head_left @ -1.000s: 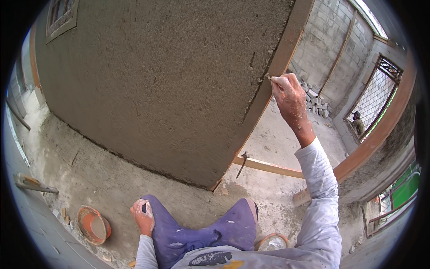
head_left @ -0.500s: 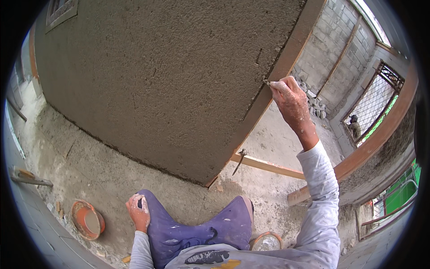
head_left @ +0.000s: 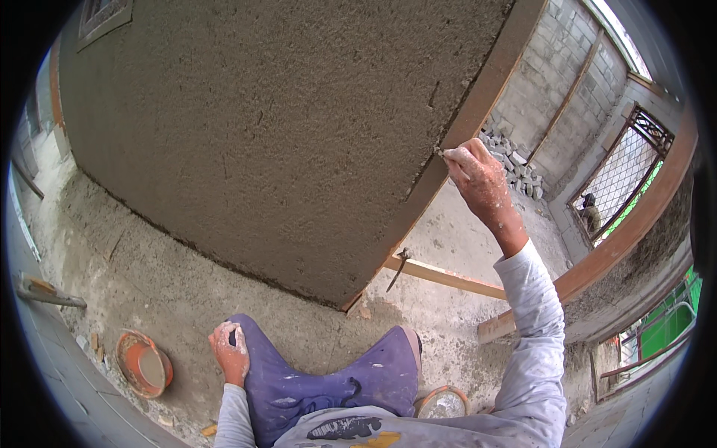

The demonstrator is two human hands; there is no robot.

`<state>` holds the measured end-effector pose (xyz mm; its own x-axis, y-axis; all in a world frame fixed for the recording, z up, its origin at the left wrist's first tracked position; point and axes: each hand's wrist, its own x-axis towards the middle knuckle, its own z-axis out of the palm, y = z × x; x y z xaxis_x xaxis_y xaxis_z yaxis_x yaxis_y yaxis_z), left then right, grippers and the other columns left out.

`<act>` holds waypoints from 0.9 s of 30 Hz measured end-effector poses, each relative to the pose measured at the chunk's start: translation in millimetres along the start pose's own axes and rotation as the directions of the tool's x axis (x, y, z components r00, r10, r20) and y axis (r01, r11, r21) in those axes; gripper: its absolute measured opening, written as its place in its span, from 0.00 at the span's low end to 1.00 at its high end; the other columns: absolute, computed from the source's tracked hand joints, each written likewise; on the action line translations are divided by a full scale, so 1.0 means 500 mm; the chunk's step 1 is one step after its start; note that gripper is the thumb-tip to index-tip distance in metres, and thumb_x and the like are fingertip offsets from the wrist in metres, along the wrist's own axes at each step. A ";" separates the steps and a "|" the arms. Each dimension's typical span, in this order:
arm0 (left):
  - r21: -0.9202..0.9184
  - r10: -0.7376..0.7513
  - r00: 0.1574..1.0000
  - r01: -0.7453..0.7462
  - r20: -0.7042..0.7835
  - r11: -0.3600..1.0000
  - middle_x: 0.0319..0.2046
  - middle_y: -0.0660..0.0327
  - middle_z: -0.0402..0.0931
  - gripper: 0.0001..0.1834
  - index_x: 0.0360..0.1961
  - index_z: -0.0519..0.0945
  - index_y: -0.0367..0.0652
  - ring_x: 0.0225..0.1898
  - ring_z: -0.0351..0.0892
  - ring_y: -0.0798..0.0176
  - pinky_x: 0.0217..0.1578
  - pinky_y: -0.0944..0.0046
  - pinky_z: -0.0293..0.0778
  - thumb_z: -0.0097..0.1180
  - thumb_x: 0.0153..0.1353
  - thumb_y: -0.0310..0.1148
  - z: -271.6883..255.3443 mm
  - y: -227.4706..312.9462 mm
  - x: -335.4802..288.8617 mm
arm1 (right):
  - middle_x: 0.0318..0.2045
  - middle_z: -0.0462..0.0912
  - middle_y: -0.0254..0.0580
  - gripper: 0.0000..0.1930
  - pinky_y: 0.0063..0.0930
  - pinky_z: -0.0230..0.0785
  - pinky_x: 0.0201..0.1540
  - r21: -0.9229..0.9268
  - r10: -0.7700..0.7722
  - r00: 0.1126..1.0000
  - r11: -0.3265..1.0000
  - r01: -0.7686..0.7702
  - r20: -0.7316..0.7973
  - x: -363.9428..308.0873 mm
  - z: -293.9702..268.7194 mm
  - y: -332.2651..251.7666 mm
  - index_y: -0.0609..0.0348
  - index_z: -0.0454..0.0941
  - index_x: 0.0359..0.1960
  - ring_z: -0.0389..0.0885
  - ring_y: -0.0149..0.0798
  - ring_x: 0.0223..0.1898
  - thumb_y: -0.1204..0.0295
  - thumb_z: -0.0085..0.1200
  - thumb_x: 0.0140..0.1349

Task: The person smooths wet plaster on a wall using a small tool, working along the edges of a window frame and a doorway. The person moves around the wall, applying the tool to create a clean line and even surface.

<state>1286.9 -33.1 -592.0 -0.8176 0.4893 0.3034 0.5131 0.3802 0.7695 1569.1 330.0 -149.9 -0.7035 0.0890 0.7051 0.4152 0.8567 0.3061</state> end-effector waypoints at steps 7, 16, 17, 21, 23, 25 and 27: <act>-0.026 -0.009 1.000 0.009 0.008 1.000 0.54 0.53 0.82 0.06 0.45 0.86 0.41 0.60 0.76 0.44 0.64 0.48 0.70 0.64 0.69 0.29 0.000 0.002 0.000 | 0.37 0.82 0.44 0.06 0.41 0.81 0.40 -0.047 0.023 0.973 0.998 -0.034 -0.231 0.115 -0.065 0.044 0.58 0.84 0.44 0.87 0.48 0.37 0.75 0.65 0.68; -0.005 -0.012 1.000 0.012 0.015 1.000 0.55 0.52 0.81 0.07 0.46 0.85 0.41 0.59 0.75 0.44 0.64 0.48 0.70 0.63 0.70 0.29 0.009 -0.001 0.001 | 0.37 0.82 0.43 0.06 0.40 0.82 0.40 -0.107 -0.007 0.986 0.994 -0.011 -0.165 0.108 -0.057 0.040 0.58 0.84 0.43 0.87 0.47 0.37 0.76 0.65 0.67; 0.000 -0.008 1.000 0.008 0.016 1.000 0.55 0.52 0.81 0.07 0.46 0.85 0.41 0.59 0.75 0.44 0.64 0.48 0.70 0.63 0.71 0.30 0.009 -0.002 0.002 | 0.37 0.81 0.43 0.06 0.40 0.82 0.39 -0.120 -0.025 0.989 0.993 0.007 -0.147 0.100 -0.052 0.034 0.58 0.84 0.43 0.87 0.47 0.37 0.76 0.65 0.67; 0.000 0.002 1.000 -0.002 0.016 1.000 0.55 0.53 0.81 0.06 0.46 0.85 0.42 0.60 0.75 0.45 0.64 0.48 0.70 0.63 0.71 0.30 0.012 -0.010 0.001 | 0.37 0.80 0.44 0.08 0.41 0.82 0.38 -0.110 -0.044 0.994 0.993 0.032 -0.103 0.064 -0.026 0.018 0.59 0.82 0.44 0.85 0.47 0.36 0.78 0.66 0.65; 0.003 0.003 1.000 -0.003 0.011 1.000 0.55 0.53 0.81 0.06 0.46 0.85 0.42 0.59 0.75 0.45 0.64 0.48 0.70 0.63 0.71 0.30 0.010 -0.009 0.000 | 0.36 0.79 0.45 0.09 0.42 0.81 0.38 -0.101 -0.039 0.995 0.994 0.029 -0.091 0.048 -0.013 0.013 0.59 0.81 0.45 0.85 0.47 0.36 0.79 0.66 0.65; 0.004 0.000 1.000 0.000 0.012 1.000 0.55 0.54 0.81 0.06 0.46 0.85 0.42 0.59 0.75 0.45 0.64 0.48 0.70 0.63 0.71 0.30 0.006 -0.003 0.000 | 0.36 0.79 0.44 0.09 0.41 0.81 0.38 -0.090 -0.025 0.997 0.996 0.018 -0.075 0.032 0.000 0.007 0.59 0.81 0.45 0.85 0.47 0.36 0.79 0.66 0.64; 0.003 -0.005 1.000 0.005 0.016 1.000 0.55 0.54 0.81 0.06 0.46 0.85 0.42 0.59 0.75 0.45 0.64 0.48 0.70 0.63 0.71 0.30 0.001 0.002 0.000 | 0.36 0.78 0.43 0.10 0.40 0.79 0.38 -0.077 -0.009 0.998 0.997 0.005 -0.055 0.017 0.008 -0.001 0.59 0.81 0.44 0.84 0.46 0.36 0.80 0.66 0.64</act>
<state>1287.3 -32.1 -591.8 -0.8162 0.4995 0.2904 0.5094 0.3851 0.7695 1560.8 332.5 -146.7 -0.6747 0.0534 0.7361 0.4552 0.8152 0.3581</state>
